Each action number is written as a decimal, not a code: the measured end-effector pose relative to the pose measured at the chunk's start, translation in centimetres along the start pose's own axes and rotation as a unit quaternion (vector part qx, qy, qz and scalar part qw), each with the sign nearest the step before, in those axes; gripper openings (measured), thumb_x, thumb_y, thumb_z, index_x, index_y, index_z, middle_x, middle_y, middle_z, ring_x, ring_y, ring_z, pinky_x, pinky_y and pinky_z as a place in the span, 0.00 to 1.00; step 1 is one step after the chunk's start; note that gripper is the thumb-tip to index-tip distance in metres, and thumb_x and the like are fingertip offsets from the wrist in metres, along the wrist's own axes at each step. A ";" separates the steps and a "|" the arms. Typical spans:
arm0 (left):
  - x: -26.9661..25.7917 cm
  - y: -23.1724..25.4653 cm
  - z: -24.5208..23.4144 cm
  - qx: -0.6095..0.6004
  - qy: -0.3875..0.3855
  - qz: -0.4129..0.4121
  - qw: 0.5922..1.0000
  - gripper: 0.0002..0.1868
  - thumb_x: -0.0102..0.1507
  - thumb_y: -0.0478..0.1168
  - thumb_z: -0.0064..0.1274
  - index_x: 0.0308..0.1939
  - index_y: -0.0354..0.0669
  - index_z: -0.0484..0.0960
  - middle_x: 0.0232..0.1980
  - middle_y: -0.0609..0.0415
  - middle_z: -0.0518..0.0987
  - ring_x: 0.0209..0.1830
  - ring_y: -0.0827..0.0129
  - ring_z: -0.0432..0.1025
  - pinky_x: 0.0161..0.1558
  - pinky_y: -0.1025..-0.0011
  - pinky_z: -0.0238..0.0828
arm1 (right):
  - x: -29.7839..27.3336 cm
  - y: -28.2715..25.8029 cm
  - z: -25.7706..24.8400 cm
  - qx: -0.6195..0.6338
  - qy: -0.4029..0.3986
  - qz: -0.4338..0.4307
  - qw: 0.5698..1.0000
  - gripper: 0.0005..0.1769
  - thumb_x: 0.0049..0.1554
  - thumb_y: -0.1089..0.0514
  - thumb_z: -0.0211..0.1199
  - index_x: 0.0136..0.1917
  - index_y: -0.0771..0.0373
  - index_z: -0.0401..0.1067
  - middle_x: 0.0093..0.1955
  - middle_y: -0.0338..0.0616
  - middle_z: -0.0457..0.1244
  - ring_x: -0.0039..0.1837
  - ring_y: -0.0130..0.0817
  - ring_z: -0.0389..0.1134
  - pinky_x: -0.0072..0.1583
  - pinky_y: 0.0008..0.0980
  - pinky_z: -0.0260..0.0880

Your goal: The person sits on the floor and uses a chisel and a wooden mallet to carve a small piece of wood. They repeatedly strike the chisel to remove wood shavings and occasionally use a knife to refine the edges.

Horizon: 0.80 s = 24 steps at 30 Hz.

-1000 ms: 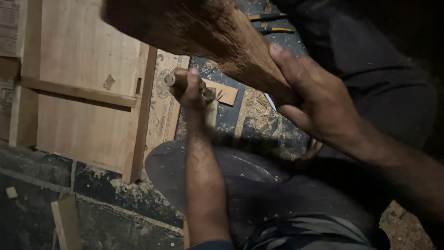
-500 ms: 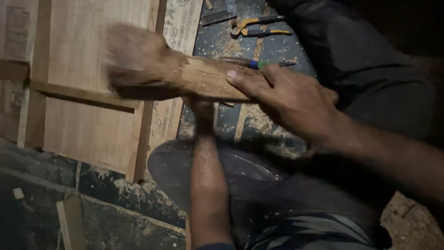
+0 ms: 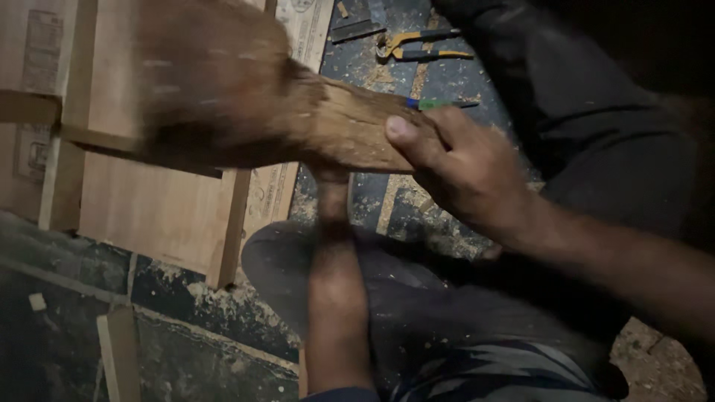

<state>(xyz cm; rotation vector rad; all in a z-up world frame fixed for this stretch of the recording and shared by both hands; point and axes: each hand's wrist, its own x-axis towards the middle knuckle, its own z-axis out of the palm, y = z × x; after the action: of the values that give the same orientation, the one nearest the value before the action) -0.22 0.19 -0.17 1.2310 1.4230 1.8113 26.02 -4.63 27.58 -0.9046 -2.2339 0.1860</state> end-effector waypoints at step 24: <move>2.7 9.7 1.7 -0.161 0.026 -0.110 0.980 0.07 0.62 0.34 0.54 0.31 0.45 0.72 0.23 0.60 0.71 0.16 0.77 0.64 0.15 0.74 0.60 | -0.1 1.5 -1.6 0.017 -0.083 0.093 0.992 0.55 0.53 0.62 0.74 0.84 0.50 0.46 0.52 0.50 0.63 0.46 0.43 0.67 0.43 0.39 0.73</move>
<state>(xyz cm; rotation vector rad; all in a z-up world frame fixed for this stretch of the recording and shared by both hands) 1.33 0.19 9.94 0.8351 1.1817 1.8390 27.96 -3.77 28.18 -1.1138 -2.2881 0.3956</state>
